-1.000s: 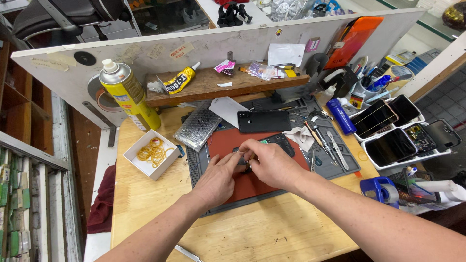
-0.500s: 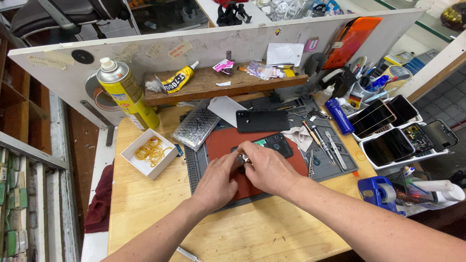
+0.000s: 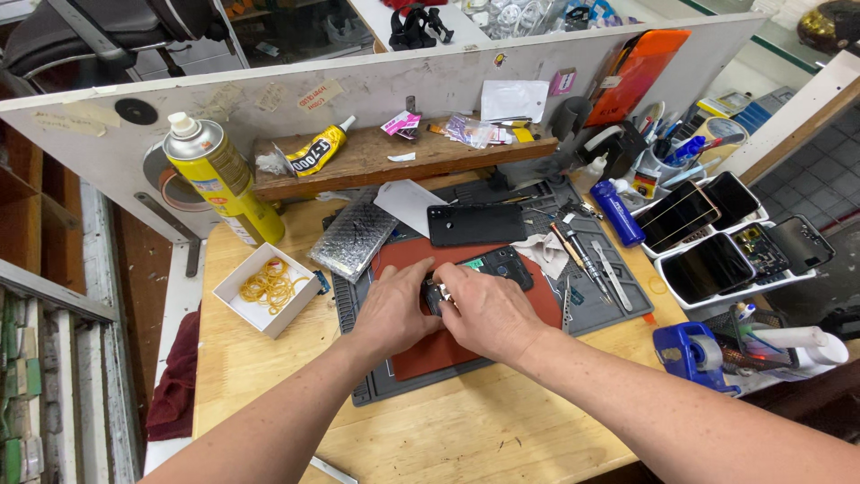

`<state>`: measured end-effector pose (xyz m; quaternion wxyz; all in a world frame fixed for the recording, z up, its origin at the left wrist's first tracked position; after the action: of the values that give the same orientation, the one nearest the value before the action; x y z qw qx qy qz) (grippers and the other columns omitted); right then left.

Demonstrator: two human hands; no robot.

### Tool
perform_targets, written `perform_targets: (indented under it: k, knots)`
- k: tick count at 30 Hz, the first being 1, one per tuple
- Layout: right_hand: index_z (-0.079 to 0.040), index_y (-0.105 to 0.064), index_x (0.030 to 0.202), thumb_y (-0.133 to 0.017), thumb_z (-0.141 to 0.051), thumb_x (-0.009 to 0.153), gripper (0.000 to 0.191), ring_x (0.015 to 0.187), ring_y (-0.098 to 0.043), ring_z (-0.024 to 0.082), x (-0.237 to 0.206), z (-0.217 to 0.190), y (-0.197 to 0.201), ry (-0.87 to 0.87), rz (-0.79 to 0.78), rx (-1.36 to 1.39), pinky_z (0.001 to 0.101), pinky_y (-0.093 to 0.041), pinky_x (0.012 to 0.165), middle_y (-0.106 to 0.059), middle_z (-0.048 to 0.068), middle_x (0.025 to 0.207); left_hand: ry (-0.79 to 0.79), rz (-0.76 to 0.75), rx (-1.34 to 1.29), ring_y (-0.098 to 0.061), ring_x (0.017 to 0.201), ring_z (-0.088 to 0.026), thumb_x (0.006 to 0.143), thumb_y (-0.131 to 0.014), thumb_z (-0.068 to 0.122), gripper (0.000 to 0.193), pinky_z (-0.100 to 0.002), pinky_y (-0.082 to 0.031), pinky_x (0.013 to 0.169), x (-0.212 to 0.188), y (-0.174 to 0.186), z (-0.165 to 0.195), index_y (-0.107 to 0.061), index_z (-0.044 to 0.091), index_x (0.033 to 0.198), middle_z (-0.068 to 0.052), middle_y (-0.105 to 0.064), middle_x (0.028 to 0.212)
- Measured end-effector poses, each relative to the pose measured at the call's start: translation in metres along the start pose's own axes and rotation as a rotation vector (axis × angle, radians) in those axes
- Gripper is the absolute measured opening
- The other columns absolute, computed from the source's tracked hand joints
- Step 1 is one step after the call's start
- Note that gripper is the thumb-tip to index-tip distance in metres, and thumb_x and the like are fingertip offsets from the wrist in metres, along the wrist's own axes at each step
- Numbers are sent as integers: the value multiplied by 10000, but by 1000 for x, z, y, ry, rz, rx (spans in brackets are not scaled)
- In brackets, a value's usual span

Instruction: The person reassembles a disassembled smartphone on a workbench. They use a screwdriver to fasten screws, align and attach the back cover, and then connect a charging cable to test the device. The phone powers on and displays the lock screen.

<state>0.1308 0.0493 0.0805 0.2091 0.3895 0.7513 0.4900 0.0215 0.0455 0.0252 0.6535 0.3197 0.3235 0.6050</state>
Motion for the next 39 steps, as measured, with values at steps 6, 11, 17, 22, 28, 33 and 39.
perform_targets:
  k: [6,11,17,22,28,33,39]
  knots:
    - [-61,-603,1094,-662,-87,833,269,870,-704,376,11,-7,2,174,40,134,480,-555,727,-715,169,923,44,-13,1,-602,1139,-307,718,-832,265,785,-445,-505,979,3,6,1,-521,137,1427,-129,-683,1185]
    - [-71,-574,1093,-661,-190,931,219,895,-701,362,17,1,-8,26,-90,3,476,-549,746,-715,148,894,42,-74,-6,-600,1121,-309,684,-862,281,756,-442,-505,954,8,7,1,-547,159,1360,-87,-697,1186]
    - [-57,-561,1102,-645,-139,915,221,862,-702,385,17,-1,-5,15,-84,-1,491,-549,722,-718,181,860,97,-88,-10,-598,1156,-301,662,-898,322,887,-420,-499,988,11,5,-10,-489,180,1436,-123,-671,1198]
    - [-50,-575,1097,-650,-122,901,222,862,-715,377,18,5,-9,12,-88,82,479,-562,726,-729,179,855,121,-116,0,-596,1201,-299,638,-917,343,968,-413,-488,1026,14,-2,-21,-459,181,1476,-127,-675,1253]
    - [-15,-578,1107,-661,-68,845,280,822,-716,399,21,9,0,135,-50,166,487,-555,678,-720,192,857,66,-116,-39,-581,1233,-323,607,-946,297,1044,-417,-463,1056,20,-5,-27,-421,164,1499,-146,-644,1308]
    - [-70,-609,1075,-711,-254,935,253,854,-721,365,18,21,-7,24,-164,-16,479,-552,726,-727,164,825,168,-166,4,-583,1243,-333,649,-941,324,1033,-413,-469,1065,17,-9,-34,-413,205,1529,-193,-617,1289]
    - [-60,-601,1068,-691,-245,937,243,858,-727,337,19,15,-7,-6,-174,22,463,-569,739,-726,146,818,177,-163,18,-598,1221,-323,650,-938,335,1036,-412,-474,1053,15,-6,-29,-400,209,1527,-178,-615,1272]
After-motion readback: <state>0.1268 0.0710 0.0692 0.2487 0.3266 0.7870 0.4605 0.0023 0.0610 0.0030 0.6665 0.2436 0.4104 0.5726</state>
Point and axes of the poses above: each hand's wrist, its own x-axis towards the middle knuckle, its own y-axis out of the back of the hand, z = x × y, the point moved 9 cm from there along x, towards the middle knuckle
